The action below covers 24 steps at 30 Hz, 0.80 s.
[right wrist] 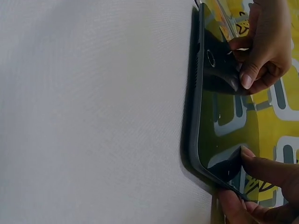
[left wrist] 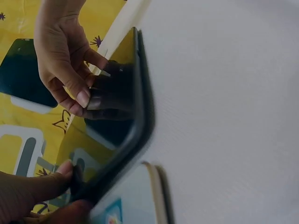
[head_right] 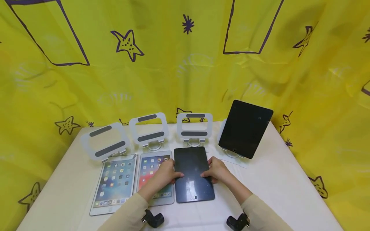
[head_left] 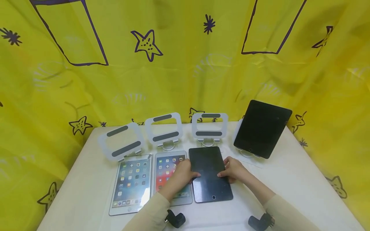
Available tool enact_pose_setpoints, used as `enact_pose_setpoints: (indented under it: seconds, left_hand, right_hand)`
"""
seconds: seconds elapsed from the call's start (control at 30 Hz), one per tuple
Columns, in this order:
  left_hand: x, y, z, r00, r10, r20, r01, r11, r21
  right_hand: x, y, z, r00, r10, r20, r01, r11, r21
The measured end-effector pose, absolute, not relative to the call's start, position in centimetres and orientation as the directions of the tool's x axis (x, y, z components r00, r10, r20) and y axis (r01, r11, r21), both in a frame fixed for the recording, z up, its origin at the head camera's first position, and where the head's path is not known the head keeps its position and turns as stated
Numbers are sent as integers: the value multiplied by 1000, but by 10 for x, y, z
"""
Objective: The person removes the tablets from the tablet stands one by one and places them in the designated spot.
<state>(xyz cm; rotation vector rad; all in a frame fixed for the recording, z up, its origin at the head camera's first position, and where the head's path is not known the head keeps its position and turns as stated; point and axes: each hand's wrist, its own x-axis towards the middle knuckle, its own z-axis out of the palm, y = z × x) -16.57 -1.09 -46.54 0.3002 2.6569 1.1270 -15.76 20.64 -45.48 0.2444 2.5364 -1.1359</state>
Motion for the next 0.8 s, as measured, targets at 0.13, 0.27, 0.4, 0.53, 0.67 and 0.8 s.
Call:
enact_pose_setpoints:
  seconds: [0.13,0.27,0.4,0.53,0.67,0.8]
  left_hand:
    - [-165,-9,-461,-946,281,-161,97,719,688]
    - [-164,-10,-462,-953,272,-136,111,727,677]
    - [-165,-10,-463,-960,272,-71,161,740,653]
    - [-164,-11,-465,-963,269,-31,176,710,682]
    - [-164,-10,-469,-966,258,-1,168,631,757]
    - [-165,-5,-473,-977,206,47,158,567,808]
  right_hand:
    - [-157,207,-457,-922,14,-387,292,681,-671]
    - [-155,211,-458,-913,23,-408,316,673,-669]
    - [-152,216,-458,-911,36,-411,337,640,-690]
    - [-147,220,-460,-926,47,-376,334,568,-752]
    - [-142,222,-463,-941,66,-331,318,504,-803]
    - [-140,226,-464,-946,70,-315,310,468,-827]
